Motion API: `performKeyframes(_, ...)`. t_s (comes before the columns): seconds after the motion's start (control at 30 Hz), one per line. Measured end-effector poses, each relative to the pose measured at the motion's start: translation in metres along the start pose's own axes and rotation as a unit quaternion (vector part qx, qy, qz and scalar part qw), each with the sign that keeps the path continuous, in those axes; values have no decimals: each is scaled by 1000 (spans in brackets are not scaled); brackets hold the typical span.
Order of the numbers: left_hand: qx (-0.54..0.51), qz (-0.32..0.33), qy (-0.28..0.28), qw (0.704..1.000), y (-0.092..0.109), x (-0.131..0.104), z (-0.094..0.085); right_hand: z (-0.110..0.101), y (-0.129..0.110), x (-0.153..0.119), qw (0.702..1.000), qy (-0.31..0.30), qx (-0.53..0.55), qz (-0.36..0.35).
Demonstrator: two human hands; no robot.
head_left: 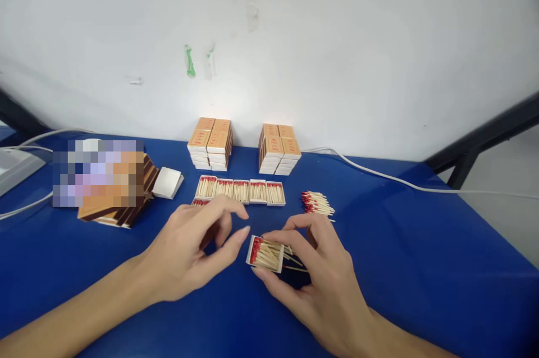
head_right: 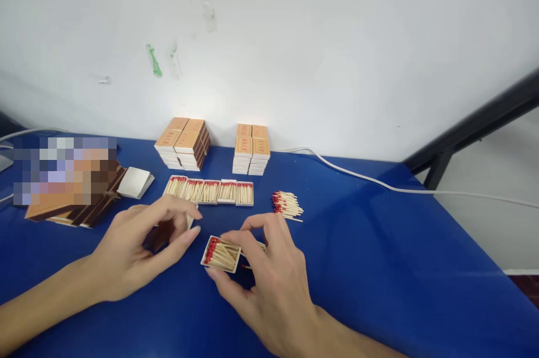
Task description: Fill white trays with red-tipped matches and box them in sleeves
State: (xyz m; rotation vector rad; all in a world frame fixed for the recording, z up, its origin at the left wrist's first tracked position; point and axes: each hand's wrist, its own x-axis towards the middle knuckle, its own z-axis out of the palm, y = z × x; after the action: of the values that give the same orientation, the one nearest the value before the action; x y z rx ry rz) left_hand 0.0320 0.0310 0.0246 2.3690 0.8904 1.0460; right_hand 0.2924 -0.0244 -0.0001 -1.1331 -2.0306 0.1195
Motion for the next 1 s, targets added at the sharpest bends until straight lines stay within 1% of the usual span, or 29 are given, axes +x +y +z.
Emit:
performKeyframes(0.07, 4, 2, -13, 1000, -2, -6, -1, 0, 0, 0, 1000, -8, -2, 5)
performKeyframes(0.2, 16, 14, -20, 1000, -6, -5, -2, 0, 3, 2, 1000, -9, -13, 1)
performKeyframes(0.3, 42, 27, -20, 999, -9, -6, -2, -1, 6, 4, 1000, -22, -9, -8)
performKeyframes(0.4, 79, 68, -32, 994, -7, -9, 0, -1, 6, 5, 999, -44, -7, -27)
performKeyframes(0.53, 139, 135, -51, 980, 0, -10, 1, 2, 6, 2, 997, -66, -11, -40)
performKeyframes(0.67, 187, 169, -53, 966, 4, -7, -2, 3, 6, 0, 995, -96, -11, -40)
performKeyframes(0.83, 217, 187, -36, 958, 4, -6, -5, -5, 7, 2, 996, -75, 21, -39)
performKeyframes(1.0, 229, 191, -37, 954, 4, -5, -5, -12, 11, 4, 998, -52, 11, -30)
